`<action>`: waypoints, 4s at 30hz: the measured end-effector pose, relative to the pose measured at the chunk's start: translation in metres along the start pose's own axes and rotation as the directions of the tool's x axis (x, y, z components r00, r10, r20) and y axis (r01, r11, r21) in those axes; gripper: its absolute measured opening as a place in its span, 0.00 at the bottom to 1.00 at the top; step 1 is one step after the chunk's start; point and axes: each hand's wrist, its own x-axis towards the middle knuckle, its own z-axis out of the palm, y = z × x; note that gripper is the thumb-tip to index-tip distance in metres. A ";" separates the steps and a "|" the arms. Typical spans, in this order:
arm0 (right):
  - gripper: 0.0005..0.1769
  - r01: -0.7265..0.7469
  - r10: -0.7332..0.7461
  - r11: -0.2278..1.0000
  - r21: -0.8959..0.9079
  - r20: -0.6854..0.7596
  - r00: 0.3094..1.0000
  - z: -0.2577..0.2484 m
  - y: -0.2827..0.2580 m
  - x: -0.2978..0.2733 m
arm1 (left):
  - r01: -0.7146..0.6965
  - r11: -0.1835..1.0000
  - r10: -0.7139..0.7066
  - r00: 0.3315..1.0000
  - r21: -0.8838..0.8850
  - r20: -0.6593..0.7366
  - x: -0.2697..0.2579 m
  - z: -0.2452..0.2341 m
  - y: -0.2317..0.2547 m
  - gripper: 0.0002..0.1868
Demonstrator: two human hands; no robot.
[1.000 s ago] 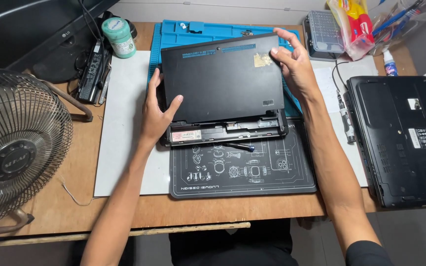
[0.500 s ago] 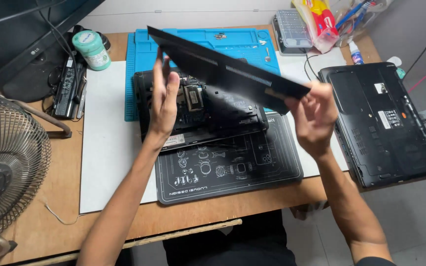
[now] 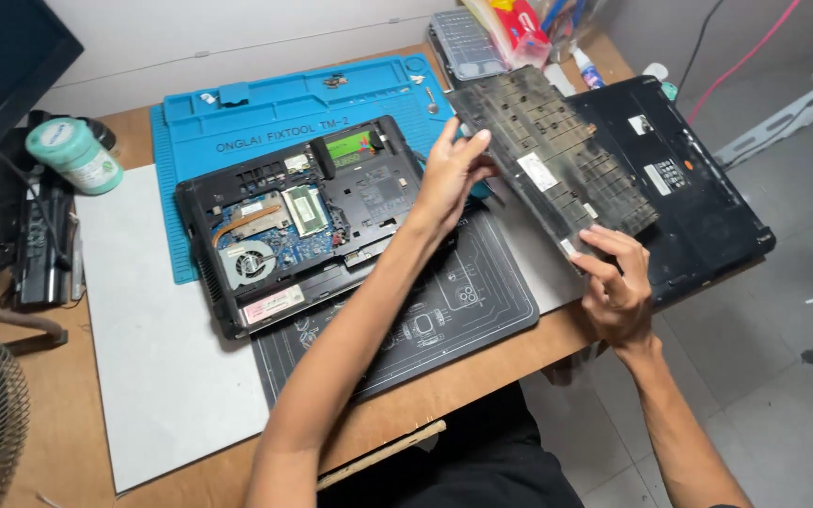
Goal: The person uses a screwdriver to remove screws from the back of a laptop, then removes the back cover to expose the internal components. They continue to unscrew and remove internal parts, including a metal bracket, while working on a blue anti-static mat.
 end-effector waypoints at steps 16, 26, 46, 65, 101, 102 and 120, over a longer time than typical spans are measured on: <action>0.16 -0.408 0.456 0.856 -0.317 0.092 0.885 -0.045 0.025 -0.035 | 0.170 0.985 -0.170 0.983 -0.002 -0.074 0.034 0.074 -0.132 0.36; 0.09 -0.247 0.347 0.823 -0.511 0.109 0.932 -0.034 0.029 -0.019 | 0.262 0.833 -0.237 0.965 0.487 -0.114 0.015 0.094 -0.075 0.50; 0.10 -0.076 0.018 0.985 0.158 0.336 0.942 0.181 0.007 0.142 | -0.263 0.619 0.413 0.910 0.740 -0.023 -0.056 -0.099 0.141 0.17; 0.18 -0.377 0.233 0.898 0.228 0.479 0.846 0.190 -0.008 0.114 | 0.092 -0.150 0.676 0.736 0.984 0.034 -0.217 -0.204 0.211 0.15; 0.10 -0.286 0.189 0.907 0.310 0.307 0.933 0.189 -0.021 0.115 | 0.045 -0.337 0.642 0.741 0.940 0.195 -0.214 -0.216 0.216 0.15; 0.10 -0.290 0.191 0.904 0.313 0.309 0.932 0.190 -0.020 0.114 | 0.037 -0.334 0.651 0.732 0.942 0.202 -0.215 -0.216 0.216 0.14; 0.10 -0.272 0.177 0.901 0.339 0.287 0.942 0.185 -0.027 0.116 | 0.003 -0.336 0.679 0.694 0.942 0.239 -0.214 -0.210 0.220 0.11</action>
